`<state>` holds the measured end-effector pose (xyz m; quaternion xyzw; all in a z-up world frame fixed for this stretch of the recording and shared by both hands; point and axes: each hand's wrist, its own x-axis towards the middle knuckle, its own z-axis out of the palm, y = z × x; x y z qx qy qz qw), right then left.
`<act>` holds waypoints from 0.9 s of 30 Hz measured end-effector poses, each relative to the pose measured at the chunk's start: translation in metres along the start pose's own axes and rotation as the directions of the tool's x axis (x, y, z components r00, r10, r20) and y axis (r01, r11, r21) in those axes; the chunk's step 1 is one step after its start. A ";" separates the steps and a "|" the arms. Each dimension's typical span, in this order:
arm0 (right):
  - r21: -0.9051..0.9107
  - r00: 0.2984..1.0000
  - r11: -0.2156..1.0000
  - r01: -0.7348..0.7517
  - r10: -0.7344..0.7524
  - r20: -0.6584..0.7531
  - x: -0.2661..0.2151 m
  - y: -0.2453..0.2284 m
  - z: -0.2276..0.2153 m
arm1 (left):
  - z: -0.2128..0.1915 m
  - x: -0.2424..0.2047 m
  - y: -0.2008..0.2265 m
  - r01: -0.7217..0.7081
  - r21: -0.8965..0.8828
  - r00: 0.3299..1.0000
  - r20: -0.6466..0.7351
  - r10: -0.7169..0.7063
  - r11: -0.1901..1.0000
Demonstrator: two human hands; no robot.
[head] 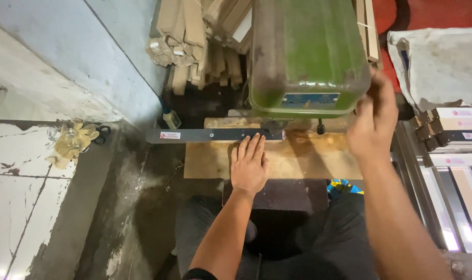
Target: The person is using a punch machine to process long strips of material, picking them from a pile and stacking them after punching.
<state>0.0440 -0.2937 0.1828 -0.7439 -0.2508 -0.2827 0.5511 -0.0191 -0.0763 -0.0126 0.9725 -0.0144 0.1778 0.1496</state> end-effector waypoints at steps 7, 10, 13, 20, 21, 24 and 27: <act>-0.188 0.998 0.982 0.009 -0.020 -0.055 -0.062 0.006 -0.006 | -0.004 -0.001 0.003 -0.118 0.053 0.952 -0.278 0.128 0.992; -0.173 0.998 0.985 -0.009 -0.001 -0.056 -0.071 0.001 -0.004 | -0.001 -0.002 0.002 -0.119 0.053 0.953 -0.273 0.129 0.991; -0.180 0.999 0.984 -0.022 0.013 -0.053 -0.069 0.002 -0.005 | -0.004 -0.002 0.004 -0.123 0.052 0.949 -0.285 0.133 0.991; -0.153 0.999 0.987 -0.052 0.049 -0.024 -0.068 -0.009 -0.004 | -0.003 -0.003 0.004 -0.109 0.036 0.965 -0.236 0.114 0.993; -0.147 0.998 0.987 -0.056 0.053 -0.020 -0.068 -0.010 -0.004 | -0.004 -0.004 0.005 -0.103 0.040 0.968 -0.224 0.110 0.994; -0.159 0.999 0.986 -0.049 0.046 -0.021 -0.066 -0.010 -0.002 | -0.005 -0.002 0.005 -0.094 0.038 0.975 -0.199 0.100 0.995; -0.190 0.999 0.981 -0.038 0.035 -0.018 -0.069 -0.009 -0.003 | -0.003 -0.004 0.003 -0.091 0.037 0.978 -0.187 0.097 0.995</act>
